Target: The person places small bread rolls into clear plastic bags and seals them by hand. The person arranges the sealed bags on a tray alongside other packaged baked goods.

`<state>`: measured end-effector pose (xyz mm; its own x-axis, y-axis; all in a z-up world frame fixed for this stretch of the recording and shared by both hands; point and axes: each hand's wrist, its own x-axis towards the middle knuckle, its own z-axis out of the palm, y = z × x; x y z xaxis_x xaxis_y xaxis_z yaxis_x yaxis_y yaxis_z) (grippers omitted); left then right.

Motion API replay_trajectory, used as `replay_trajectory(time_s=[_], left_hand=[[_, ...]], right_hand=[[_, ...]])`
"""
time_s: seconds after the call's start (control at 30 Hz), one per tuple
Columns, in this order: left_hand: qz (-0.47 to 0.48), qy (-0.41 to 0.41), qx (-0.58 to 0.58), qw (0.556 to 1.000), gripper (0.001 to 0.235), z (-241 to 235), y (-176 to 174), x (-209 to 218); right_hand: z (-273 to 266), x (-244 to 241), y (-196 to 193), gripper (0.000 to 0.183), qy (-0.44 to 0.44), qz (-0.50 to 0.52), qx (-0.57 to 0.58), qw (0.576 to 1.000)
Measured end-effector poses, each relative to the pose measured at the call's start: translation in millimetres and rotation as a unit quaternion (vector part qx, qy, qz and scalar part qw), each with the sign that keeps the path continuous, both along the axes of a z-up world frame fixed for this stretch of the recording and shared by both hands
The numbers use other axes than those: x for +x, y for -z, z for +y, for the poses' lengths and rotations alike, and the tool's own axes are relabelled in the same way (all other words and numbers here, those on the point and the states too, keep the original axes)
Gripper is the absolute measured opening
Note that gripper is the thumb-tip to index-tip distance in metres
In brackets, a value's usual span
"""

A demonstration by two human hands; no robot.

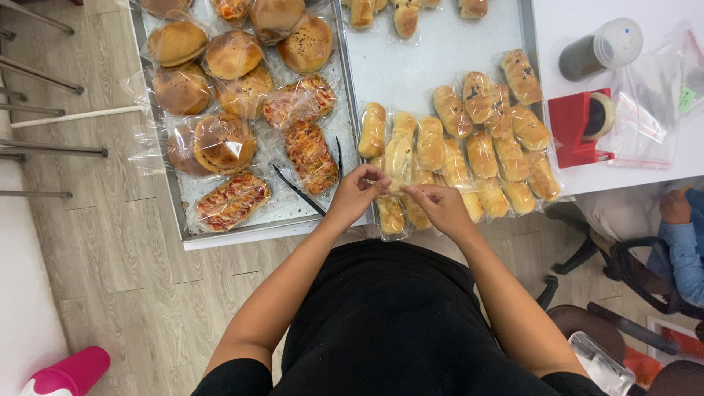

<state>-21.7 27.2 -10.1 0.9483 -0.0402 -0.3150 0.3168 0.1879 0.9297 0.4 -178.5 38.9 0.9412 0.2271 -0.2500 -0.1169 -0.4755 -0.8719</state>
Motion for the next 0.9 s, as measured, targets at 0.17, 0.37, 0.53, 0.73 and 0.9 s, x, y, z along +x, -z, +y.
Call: replay_trajectory(time_s=[0.17, 0.37, 0.53, 0.73, 0.9], left_hand=[[0.082, 0.005, -0.013, 0.997, 0.024, -6, 20, 0], [0.113, -0.033, 0.024, 0.993, 0.02, -14, 22, 2], [0.123, -0.019, 0.076, 0.989, 0.022, -14, 3, 7], [0.14, 0.012, 0.096, 0.985, 0.023, -14, 9, 12], [0.148, 0.044, 0.09, 0.984, 0.024, -13, 14, 16]], right_hand=[[1, -7, -4, 0.027, 0.07, 0.159, 0.062, 0.983], [-3, -6, 12, 0.028, 0.12, 0.215, 0.072, 0.967], [3, -6, 6, 0.027, 0.17, 0.24, 0.052, 0.954], [-3, -14, 10, 0.025, 0.175, 0.216, 0.012, 0.961], [-2, -15, -9, 0.036, 0.098, -0.014, -0.198, 0.975]])
